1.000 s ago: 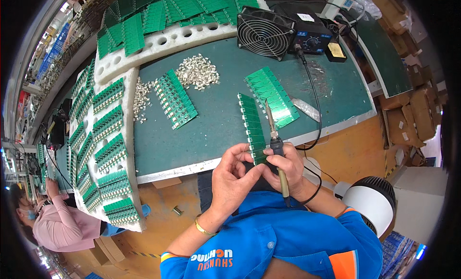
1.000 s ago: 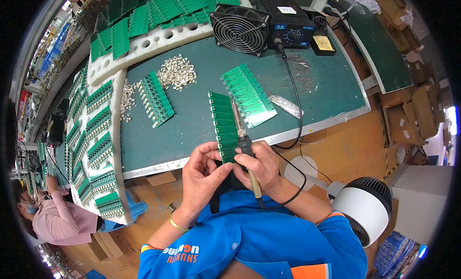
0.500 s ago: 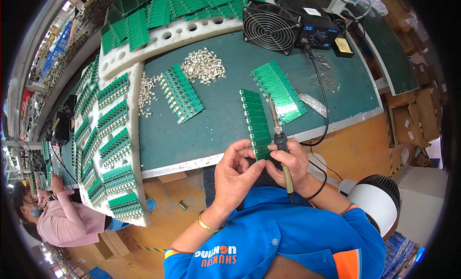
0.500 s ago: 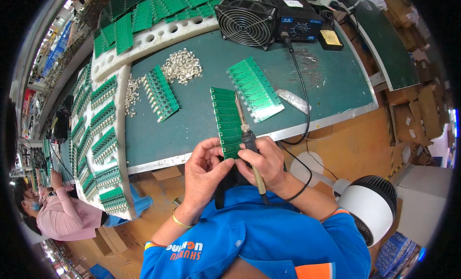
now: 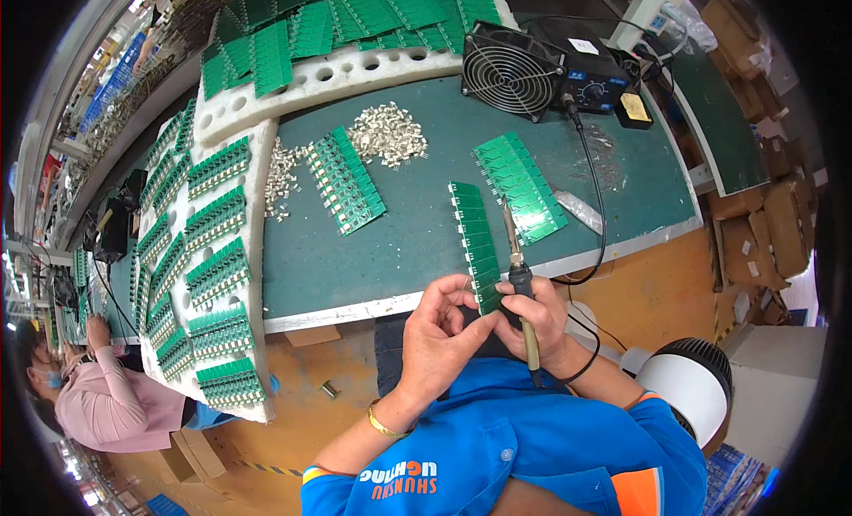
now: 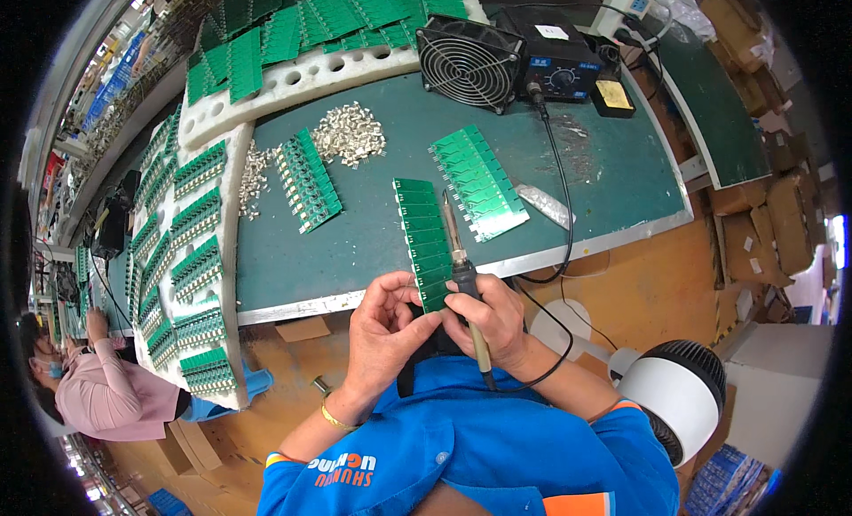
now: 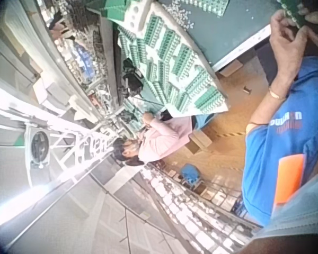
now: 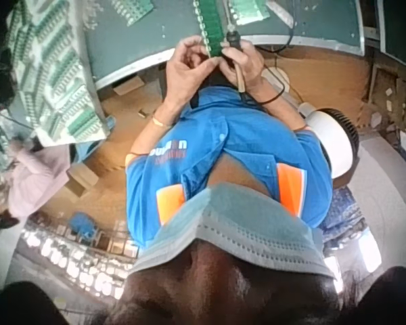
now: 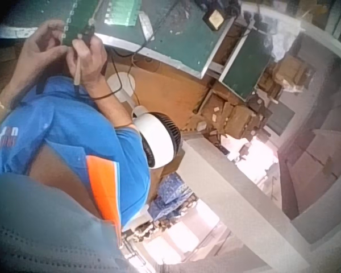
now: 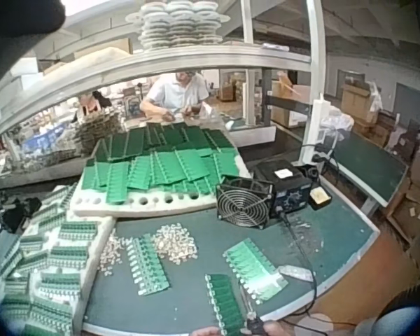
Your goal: The person solders electronic components onto circuit boards using a soldering iron and solder wire, then returns the soldering iron to its stand.
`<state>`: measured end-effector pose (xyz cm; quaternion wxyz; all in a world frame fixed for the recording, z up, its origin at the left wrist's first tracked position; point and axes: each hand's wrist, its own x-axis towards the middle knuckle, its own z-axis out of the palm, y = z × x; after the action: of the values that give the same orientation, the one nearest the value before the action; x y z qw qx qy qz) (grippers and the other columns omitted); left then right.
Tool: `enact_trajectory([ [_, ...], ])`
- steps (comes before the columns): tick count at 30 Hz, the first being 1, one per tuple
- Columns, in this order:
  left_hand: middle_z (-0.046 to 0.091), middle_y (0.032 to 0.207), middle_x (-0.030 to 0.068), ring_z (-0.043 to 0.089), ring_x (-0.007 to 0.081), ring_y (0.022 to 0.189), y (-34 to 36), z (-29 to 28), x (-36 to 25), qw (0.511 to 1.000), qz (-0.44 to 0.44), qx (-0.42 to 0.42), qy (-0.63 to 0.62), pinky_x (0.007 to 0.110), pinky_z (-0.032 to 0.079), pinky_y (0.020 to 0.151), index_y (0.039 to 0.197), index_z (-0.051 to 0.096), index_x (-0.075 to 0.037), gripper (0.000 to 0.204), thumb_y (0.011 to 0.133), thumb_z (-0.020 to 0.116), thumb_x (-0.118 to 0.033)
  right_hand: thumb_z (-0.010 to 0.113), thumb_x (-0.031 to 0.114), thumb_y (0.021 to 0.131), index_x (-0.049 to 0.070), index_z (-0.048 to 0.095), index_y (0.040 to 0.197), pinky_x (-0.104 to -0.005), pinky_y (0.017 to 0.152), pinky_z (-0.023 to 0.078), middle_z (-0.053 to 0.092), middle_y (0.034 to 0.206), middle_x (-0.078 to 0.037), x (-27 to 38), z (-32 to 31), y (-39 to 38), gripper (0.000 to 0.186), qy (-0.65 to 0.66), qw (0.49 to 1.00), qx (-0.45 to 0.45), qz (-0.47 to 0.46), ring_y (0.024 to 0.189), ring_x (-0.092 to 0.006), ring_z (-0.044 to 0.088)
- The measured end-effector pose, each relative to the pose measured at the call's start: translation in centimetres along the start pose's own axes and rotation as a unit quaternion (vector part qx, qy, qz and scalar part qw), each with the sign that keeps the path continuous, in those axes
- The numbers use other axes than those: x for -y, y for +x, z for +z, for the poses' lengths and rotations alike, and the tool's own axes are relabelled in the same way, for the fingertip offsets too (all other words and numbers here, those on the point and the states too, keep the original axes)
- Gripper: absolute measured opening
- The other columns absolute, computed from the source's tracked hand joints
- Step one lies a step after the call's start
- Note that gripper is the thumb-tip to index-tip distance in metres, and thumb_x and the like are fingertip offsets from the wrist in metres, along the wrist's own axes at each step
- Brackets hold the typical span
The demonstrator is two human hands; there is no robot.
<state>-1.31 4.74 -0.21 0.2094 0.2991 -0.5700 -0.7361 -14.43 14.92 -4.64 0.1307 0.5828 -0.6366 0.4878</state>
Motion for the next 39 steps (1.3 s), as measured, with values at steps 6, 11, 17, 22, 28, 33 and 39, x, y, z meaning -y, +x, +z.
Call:
enact_trajectory([
  [6,0.062,0.096,-0.0023,0.035,-0.003,0.061,-0.3,-0.1,-0.1,1.0,0.002,0.0,0.013,0.013,0.028,0.052,0.119,0.054,-0.004,0.046,0.079,0.075,0.002,0.081,0.001,0.066,0.012,0.051,0.11,-0.0334,0.051,0.051,0.062,0.091,-0.012,0.2,0.0,-0.1,0.054,-0.003,1.0,0.007,-0.004,0.066,-0.0256,0.062],
  [11,0.062,0.097,-0.002,0.035,-0.003,0.061,-0.4,-0.3,-0.1,1.0,0.001,0.0,0.02,0.012,0.03,0.053,0.12,0.053,-0.005,0.048,0.079,0.076,0.002,0.08,0.002,0.068,0.012,0.051,0.11,-0.0334,0.053,0.052,0.063,0.093,-0.012,0.4,0.1,0.2,0.052,-0.001,1.0,0.013,-0.009,0.069,-0.0265,0.064],
  [17,0.063,0.097,-0.0009,0.036,-0.003,0.061,-0.3,-0.4,-0.1,0.999,-0.007,0.006,0.032,0.012,0.032,0.053,0.12,0.052,-0.005,0.049,0.078,0.077,0.001,0.079,0.002,0.07,0.011,0.05,0.111,-0.0345,0.054,0.052,0.062,0.094,-0.013,0.4,0.0,0.3,0.051,0.014,0.999,0.025,-0.014,0.07,-0.0271,0.064],
  [22,0.063,0.09,-0.0017,0.037,-0.0006,0.061,-0.3,-0.6,-0.1,1.0,-0.005,-0.002,0.029,0.015,0.035,0.051,0.117,0.055,-0.004,0.048,0.077,0.081,-0.009,0.077,0.0,0.069,0.011,0.05,0.111,-0.035,0.055,0.053,0.062,0.094,-0.013,0.3,0.0,0.4,0.051,0.022,0.999,0.028,-0.016,0.071,-0.028,0.064],
  [28,0.056,0.079,-0.0055,0.035,-0.0008,0.06,-0.6,-1.1,-0.3,0.999,-0.005,-0.014,0.031,0.016,0.032,0.05,0.12,0.058,-0.004,0.05,0.077,0.081,-0.01,0.074,-0.005,0.066,0.01,0.05,0.109,-0.036,0.056,0.053,0.063,0.093,-0.014,0.2,0.1,0.5,0.052,0.024,0.999,0.023,-0.017,0.071,-0.0283,0.064],
  [33,0.039,0.064,-0.0108,0.035,-0.0009,0.058,-0.3,-3.2,-1.4,0.997,-0.016,-0.064,0.026,0.018,0.028,0.05,0.117,0.06,-0.002,0.037,0.084,0.075,-0.011,0.072,-0.007,0.065,0.01,0.051,0.109,-0.0354,0.056,0.052,0.062,0.092,-0.013,0.4,0.0,0.9,0.052,0.028,0.999,0.026,-0.022,0.07,-0.0277,0.063],
  [39,0.06,0.078,-0.0054,0.048,-0.0002,0.069,2.8,-4.0,-3.1,0.993,-0.096,-0.063,-0.017,0.018,0.037,0.059,0.109,0.062,0.002,0.025,0.09,0.068,-0.012,0.073,-0.007,0.063,0.01,0.053,0.11,-0.0362,0.055,0.049,0.059,0.087,-0.012,0.4,-0.2,1.0,0.054,0.026,0.998,0.042,-0.048,0.066,-0.0265,0.059],
])
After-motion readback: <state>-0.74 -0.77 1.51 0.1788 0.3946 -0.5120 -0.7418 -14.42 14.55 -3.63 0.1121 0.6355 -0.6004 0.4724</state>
